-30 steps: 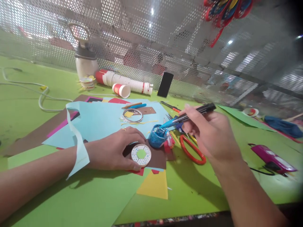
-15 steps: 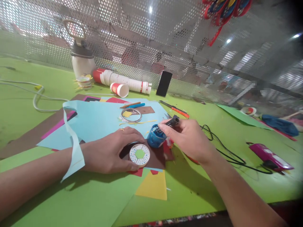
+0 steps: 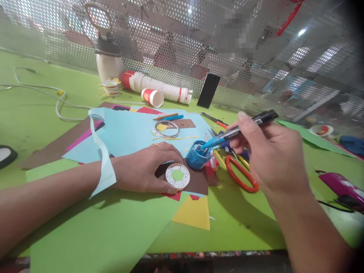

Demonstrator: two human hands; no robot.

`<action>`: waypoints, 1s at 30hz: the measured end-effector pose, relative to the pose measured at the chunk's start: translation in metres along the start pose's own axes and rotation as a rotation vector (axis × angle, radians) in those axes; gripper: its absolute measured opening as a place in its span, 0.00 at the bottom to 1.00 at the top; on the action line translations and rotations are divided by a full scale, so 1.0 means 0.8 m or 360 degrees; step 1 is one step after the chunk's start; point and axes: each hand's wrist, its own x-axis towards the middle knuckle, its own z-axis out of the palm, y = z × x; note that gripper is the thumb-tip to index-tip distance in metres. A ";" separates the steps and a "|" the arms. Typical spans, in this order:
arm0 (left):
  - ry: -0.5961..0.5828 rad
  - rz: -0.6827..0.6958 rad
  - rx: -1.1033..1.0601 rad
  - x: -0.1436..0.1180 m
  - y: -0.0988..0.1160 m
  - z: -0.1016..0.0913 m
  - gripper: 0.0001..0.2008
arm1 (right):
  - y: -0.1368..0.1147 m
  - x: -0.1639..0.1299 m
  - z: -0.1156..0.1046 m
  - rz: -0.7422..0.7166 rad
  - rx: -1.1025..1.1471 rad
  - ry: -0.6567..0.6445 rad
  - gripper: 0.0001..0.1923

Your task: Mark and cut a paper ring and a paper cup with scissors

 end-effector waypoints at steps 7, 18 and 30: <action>-0.0014 -0.0068 0.0011 0.004 0.005 -0.001 0.22 | -0.020 -0.017 0.004 0.0068 0.0375 -0.0064 0.13; 0.0001 -0.0133 0.0024 0.006 0.006 0.000 0.26 | -0.025 -0.043 0.019 0.0125 -0.0038 -0.0612 0.15; 0.0010 -0.0142 0.0024 0.007 0.008 0.001 0.26 | -0.025 -0.047 0.022 0.0110 -0.0159 -0.0784 0.10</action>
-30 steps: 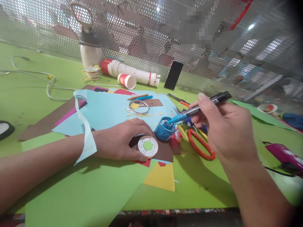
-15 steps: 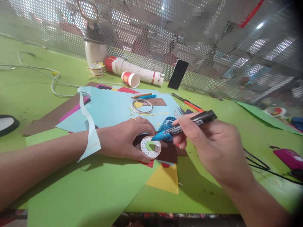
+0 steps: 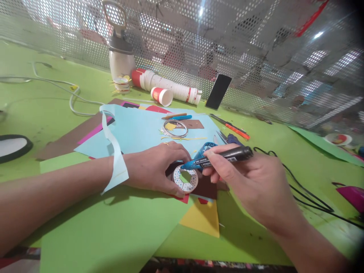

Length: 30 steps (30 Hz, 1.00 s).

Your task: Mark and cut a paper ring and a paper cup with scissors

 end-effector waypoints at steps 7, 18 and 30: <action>0.0024 0.0014 -0.0016 -0.001 -0.003 0.002 0.26 | 0.004 0.001 0.001 -0.0004 -0.0054 -0.0007 0.10; 0.0006 -0.0019 0.0006 -0.001 -0.002 0.002 0.26 | 0.005 -0.001 0.000 -0.0053 -0.0079 0.0019 0.09; 0.0030 0.0019 0.0050 -0.001 -0.002 0.002 0.25 | 0.002 0.001 0.001 -0.0016 -0.0099 -0.0024 0.10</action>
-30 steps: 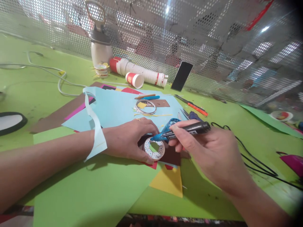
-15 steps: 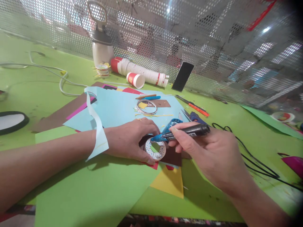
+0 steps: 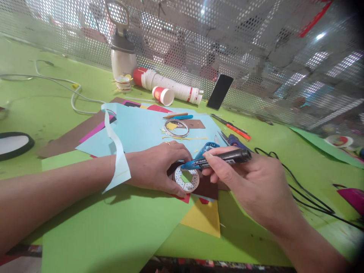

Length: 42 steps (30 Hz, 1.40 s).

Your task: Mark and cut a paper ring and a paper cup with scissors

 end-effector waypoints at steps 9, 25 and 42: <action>0.0001 0.0006 -0.0018 0.000 0.000 0.000 0.26 | -0.001 0.001 0.001 -0.0018 -0.0024 0.0025 0.11; -0.0036 -0.0054 -0.0005 0.000 0.001 -0.001 0.26 | -0.001 -0.001 0.005 0.0021 0.0043 0.0092 0.12; -0.0019 -0.0069 0.0002 0.000 0.000 -0.001 0.27 | -0.004 -0.001 0.003 -0.0049 -0.0006 0.0195 0.14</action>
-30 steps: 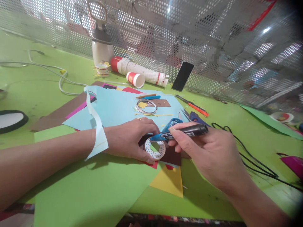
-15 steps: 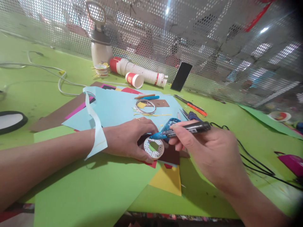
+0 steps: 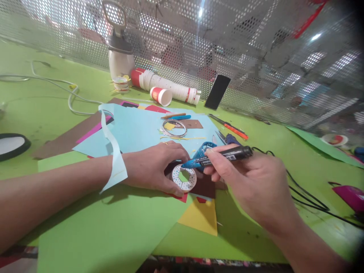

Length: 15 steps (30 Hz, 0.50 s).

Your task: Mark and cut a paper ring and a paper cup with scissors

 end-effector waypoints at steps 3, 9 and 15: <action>-0.0003 0.0012 -0.0011 0.000 -0.001 0.000 0.28 | 0.001 0.000 0.001 0.0003 0.0023 0.0002 0.13; -0.0016 0.0003 0.0043 0.001 0.001 0.000 0.27 | 0.002 0.000 0.003 0.0045 0.0030 -0.0052 0.13; -0.0032 -0.0007 0.0049 0.001 0.003 -0.001 0.28 | 0.002 -0.001 0.001 0.0037 0.0030 -0.0043 0.12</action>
